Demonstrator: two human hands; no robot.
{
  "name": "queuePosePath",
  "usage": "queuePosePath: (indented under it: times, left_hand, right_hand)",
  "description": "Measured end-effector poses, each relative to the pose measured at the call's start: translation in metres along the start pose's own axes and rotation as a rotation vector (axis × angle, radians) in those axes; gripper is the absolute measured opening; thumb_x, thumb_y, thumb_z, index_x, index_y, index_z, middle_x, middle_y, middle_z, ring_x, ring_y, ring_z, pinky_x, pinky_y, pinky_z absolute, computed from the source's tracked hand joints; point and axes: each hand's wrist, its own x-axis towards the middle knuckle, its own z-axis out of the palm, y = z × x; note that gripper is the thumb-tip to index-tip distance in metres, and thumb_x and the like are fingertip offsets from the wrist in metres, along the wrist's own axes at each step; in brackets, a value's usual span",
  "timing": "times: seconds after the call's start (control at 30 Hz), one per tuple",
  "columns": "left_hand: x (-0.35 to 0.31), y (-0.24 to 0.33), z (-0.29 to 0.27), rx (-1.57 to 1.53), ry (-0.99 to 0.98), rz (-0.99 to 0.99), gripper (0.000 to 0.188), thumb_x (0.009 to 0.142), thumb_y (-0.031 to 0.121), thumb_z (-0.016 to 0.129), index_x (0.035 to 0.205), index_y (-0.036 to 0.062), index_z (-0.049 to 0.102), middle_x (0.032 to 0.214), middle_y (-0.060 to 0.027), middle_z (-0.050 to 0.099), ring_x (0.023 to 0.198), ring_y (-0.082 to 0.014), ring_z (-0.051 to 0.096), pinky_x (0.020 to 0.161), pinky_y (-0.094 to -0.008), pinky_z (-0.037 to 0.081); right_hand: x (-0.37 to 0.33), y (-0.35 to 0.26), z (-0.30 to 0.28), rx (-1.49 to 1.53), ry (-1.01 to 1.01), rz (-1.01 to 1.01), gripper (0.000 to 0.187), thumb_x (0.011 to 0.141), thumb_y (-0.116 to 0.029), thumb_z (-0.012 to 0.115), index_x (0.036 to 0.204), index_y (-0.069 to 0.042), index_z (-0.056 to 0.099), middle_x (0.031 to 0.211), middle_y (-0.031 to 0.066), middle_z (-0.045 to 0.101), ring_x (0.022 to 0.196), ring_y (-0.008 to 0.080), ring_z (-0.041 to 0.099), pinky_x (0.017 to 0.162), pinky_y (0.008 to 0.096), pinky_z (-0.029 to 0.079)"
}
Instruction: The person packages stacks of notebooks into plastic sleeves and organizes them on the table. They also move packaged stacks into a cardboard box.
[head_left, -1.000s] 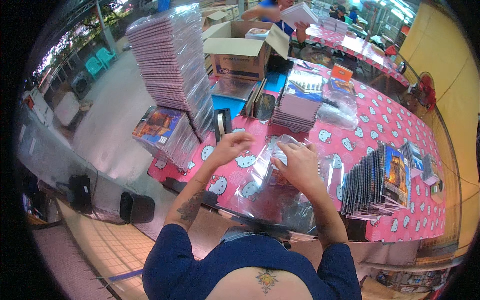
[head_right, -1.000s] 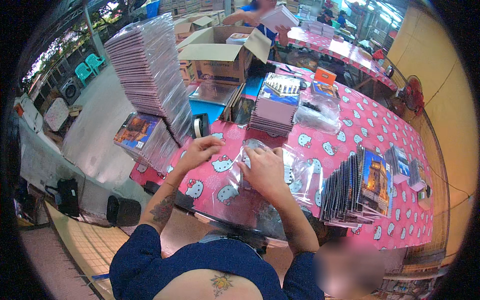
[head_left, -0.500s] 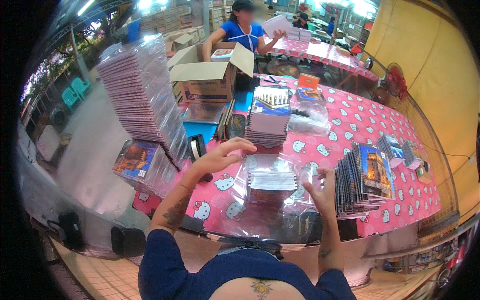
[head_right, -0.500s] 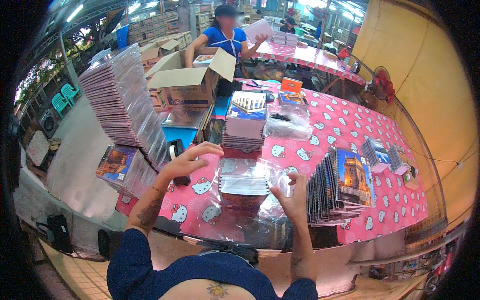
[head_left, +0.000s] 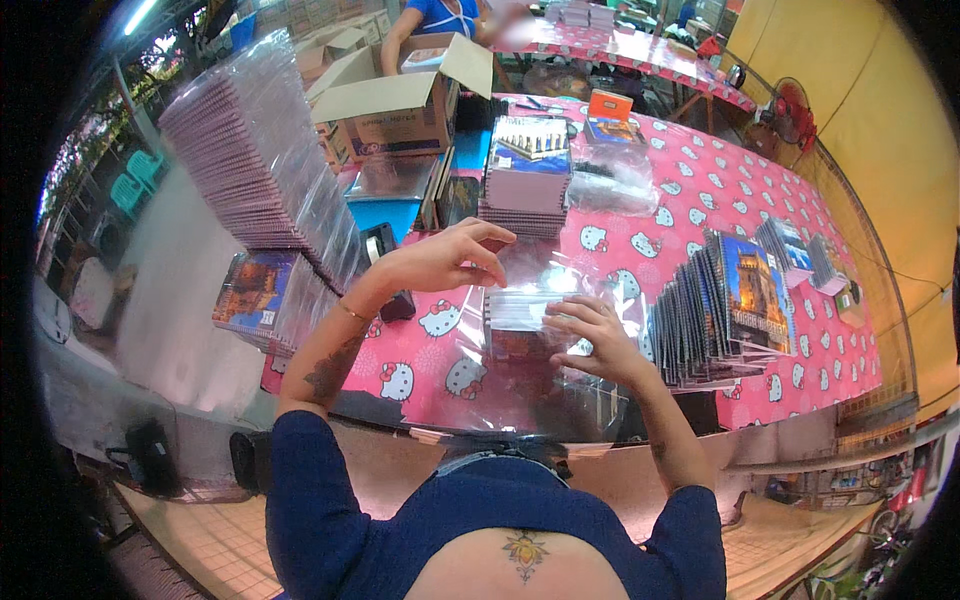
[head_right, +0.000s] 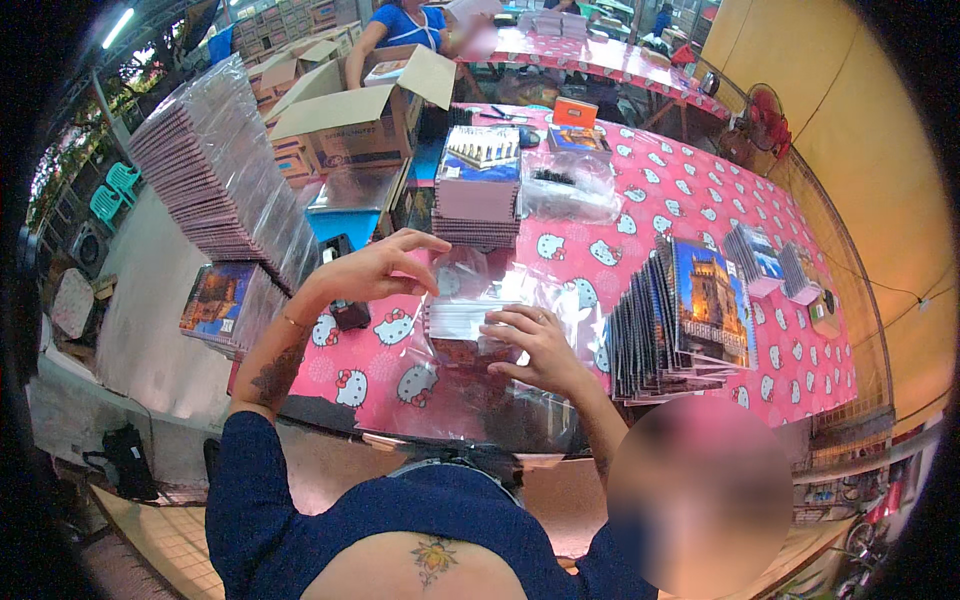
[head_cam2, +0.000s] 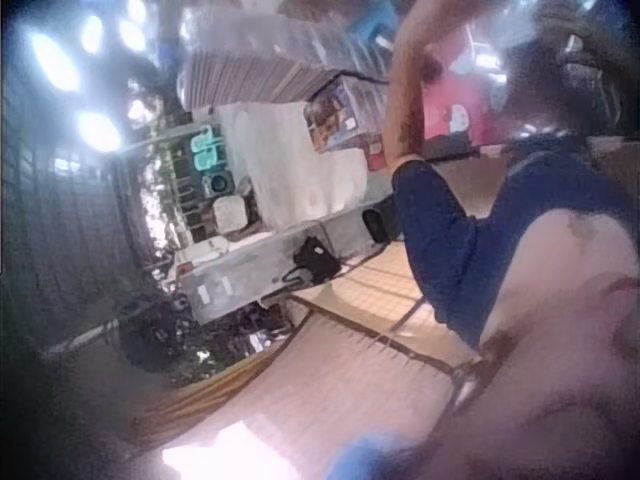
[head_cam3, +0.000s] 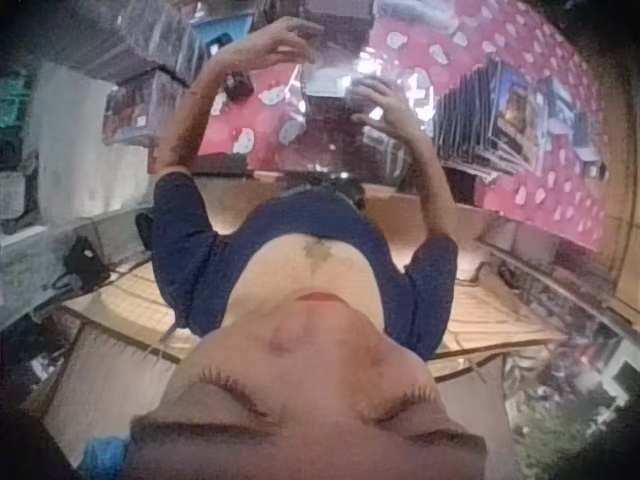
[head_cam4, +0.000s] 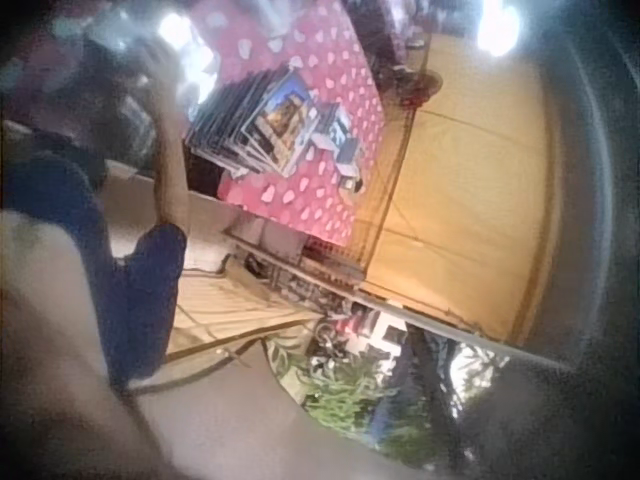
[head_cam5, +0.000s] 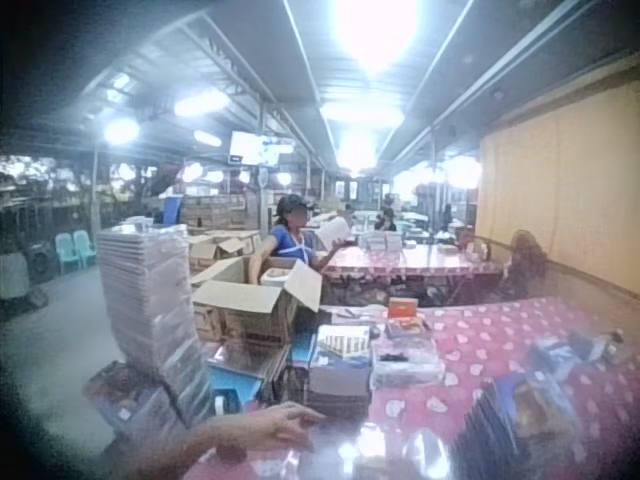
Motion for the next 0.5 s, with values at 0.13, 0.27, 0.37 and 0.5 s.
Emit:
queuePosePath:
  times: [0.13,0.27,0.37,0.5]
  left_hand:
    - [0.009,-0.007,0.018,-0.022,0.075,0.012,0.023,0.078,0.011,0.076,0.1,0.0192,0.076,0.147,-0.0094,0.041,0.138,-0.0303,0.032,0.113,-0.0418,0.029]
    - [0.024,-0.016,0.056,0.102,0.255,0.087,0.022,0.076,0.014,0.078,0.096,0.0238,0.077,0.152,-0.0089,0.035,0.141,-0.0338,0.026,0.114,-0.0488,0.023]
    - [0.038,-0.015,0.08,0.196,0.251,0.071,0.019,0.076,0.015,0.078,0.092,0.025,0.078,0.156,-0.0096,0.029,0.143,-0.0365,0.022,0.114,-0.0517,0.02]
    - [0.042,-0.027,0.105,0.191,0.32,-0.13,0.042,0.076,0.028,0.078,0.115,0.0202,0.064,0.157,-0.0249,0.016,0.143,-0.0437,0.019,0.114,-0.054,0.018]
  right_hand:
    - [0.0,0.002,0.004,0.037,-0.008,0.036,0.062,0.076,-0.038,0.077,0.131,-0.018,0.058,0.138,0.0052,0.053,0.132,0.0291,0.042,0.11,0.049,0.03]
    - [-0.003,0.004,0.014,-0.009,-0.014,0.023,0.063,0.077,-0.046,0.074,0.133,-0.023,0.057,0.144,0.006,0.048,0.138,0.0306,0.036,0.112,0.0554,0.024]
    - [0.001,0.007,0.022,-0.055,-0.039,0.022,0.061,0.077,-0.047,0.074,0.133,-0.026,0.057,0.151,0.0097,0.038,0.141,0.0345,0.031,0.113,0.0591,0.021]
    - [0.002,0.005,0.029,-0.08,-0.033,0.021,0.059,0.079,-0.046,0.073,0.133,-0.028,0.057,0.155,0.0185,0.026,0.141,0.0401,0.027,0.113,0.0607,0.02]
